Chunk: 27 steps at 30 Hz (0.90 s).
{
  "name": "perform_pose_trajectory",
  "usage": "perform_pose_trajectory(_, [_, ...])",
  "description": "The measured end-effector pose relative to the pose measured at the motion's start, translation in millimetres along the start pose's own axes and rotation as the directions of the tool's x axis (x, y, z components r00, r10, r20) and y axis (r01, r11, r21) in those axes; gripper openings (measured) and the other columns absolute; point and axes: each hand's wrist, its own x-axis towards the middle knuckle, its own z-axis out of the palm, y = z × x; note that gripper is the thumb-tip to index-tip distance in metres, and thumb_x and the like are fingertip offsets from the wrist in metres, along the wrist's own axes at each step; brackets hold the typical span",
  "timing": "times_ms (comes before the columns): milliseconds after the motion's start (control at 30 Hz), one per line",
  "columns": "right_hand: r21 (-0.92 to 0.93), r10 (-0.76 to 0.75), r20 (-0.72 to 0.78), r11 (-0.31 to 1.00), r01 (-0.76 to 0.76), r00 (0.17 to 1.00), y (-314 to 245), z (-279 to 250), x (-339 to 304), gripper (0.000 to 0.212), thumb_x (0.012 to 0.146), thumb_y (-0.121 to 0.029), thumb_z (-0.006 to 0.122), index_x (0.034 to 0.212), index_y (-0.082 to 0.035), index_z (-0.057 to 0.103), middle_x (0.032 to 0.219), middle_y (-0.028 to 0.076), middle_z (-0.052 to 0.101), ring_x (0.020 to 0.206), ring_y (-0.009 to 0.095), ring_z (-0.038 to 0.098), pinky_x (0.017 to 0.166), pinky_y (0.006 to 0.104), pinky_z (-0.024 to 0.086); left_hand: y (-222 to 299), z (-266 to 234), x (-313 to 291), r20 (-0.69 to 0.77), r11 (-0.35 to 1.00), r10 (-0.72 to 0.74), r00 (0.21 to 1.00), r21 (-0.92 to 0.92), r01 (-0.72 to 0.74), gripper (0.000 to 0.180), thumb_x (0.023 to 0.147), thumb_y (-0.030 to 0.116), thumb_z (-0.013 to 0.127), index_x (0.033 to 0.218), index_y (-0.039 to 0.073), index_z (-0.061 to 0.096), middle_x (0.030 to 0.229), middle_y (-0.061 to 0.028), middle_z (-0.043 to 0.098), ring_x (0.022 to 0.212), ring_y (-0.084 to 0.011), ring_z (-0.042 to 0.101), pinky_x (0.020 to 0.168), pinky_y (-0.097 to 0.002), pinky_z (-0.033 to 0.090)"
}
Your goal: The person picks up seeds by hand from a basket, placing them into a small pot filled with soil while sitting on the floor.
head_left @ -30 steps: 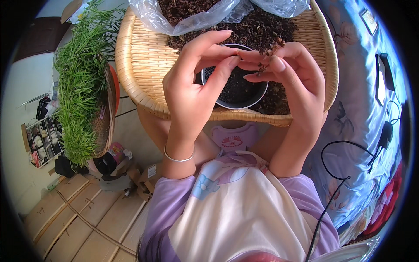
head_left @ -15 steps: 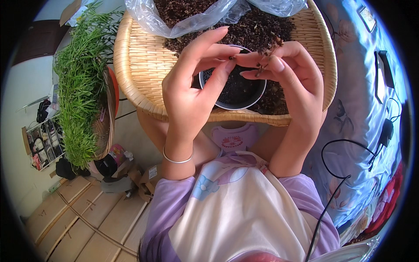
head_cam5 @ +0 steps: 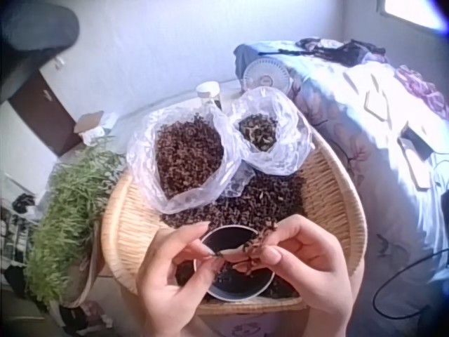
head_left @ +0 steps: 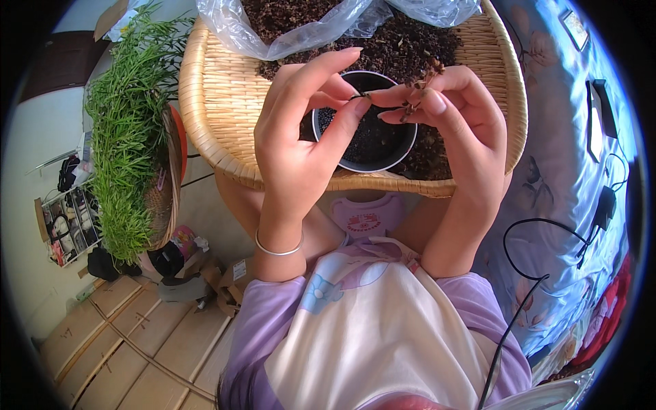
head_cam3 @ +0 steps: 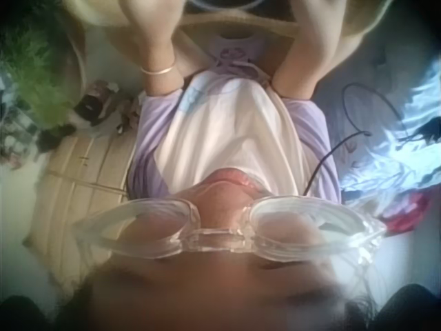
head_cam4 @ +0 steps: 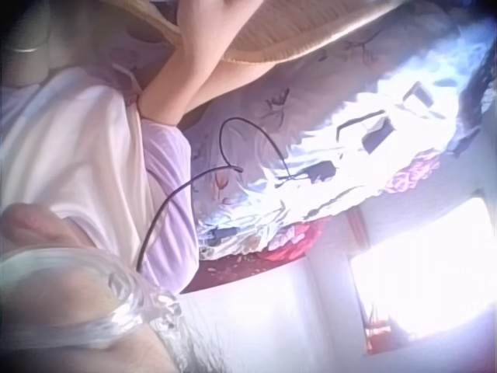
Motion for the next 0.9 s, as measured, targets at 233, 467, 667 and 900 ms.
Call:
perform_pose_trajectory(233, [-0.023, -0.008, 0.003, 1.000, 0.008, 1.000, 0.7, -1.5, -0.4, 0.009, 0.093, -0.005, 0.054, 0.098, 0.003, 0.055, 0.095, 0.016, 0.068, 0.092, 0.018, 0.066, 0.079, 0.0272, 0.054, 0.9, 1.1, 1.7, -0.002, 1.000, 0.017, 1.000, 0.021, -0.017, 0.043, 0.076, -0.009, 0.068, 0.116, 0.006, 0.063, 0.090, -0.0050, 0.059, 0.078, -0.0112, 0.060, 0.068, -0.0238, 0.053])
perform_pose_trajectory(467, [-0.025, -0.014, 0.010, 1.000, 0.014, 1.000, 0.5, -2.2, 0.2, 0.009, 0.093, -0.005, 0.054, 0.098, 0.003, 0.055, 0.096, 0.017, 0.068, 0.091, 0.018, 0.066, 0.079, 0.0271, 0.054, 0.6, 1.5, 1.4, 0.002, 1.000, 0.018, 1.000, 0.014, -0.018, 0.043, 0.076, -0.010, 0.067, 0.115, 0.006, 0.063, 0.090, -0.0048, 0.058, 0.078, -0.0114, 0.060, 0.068, -0.0236, 0.053])
perform_pose_trajectory(667, [-0.015, -0.002, -0.006, 1.000, 0.002, 1.000, -0.2, -1.0, 0.2, 0.010, 0.093, -0.005, 0.055, 0.098, 0.004, 0.056, 0.093, 0.013, 0.067, 0.090, 0.017, 0.066, 0.078, 0.0273, 0.054, 0.4, 1.4, 1.3, -0.001, 0.999, 0.012, 1.000, 0.035, -0.012, 0.041, 0.076, -0.010, 0.067, 0.113, 0.006, 0.064, 0.087, -0.0047, 0.058, 0.077, -0.0115, 0.060, 0.067, -0.0237, 0.052])
perform_pose_trajectory(900, [-0.111, -0.011, -0.001, 0.994, 0.010, 1.000, -0.6, -1.9, 0.5, 0.010, 0.095, -0.009, 0.052, 0.096, 0.001, 0.053, 0.094, 0.020, 0.066, 0.092, 0.026, 0.066, 0.079, 0.0333, 0.055, 0.3, 0.8, 1.6, 0.006, 0.998, 0.029, 1.000, 0.062, -0.029, 0.039, 0.075, -0.009, 0.069, 0.110, 0.005, 0.065, 0.086, -0.0049, 0.058, 0.074, -0.0114, 0.059, 0.065, -0.0230, 0.050])
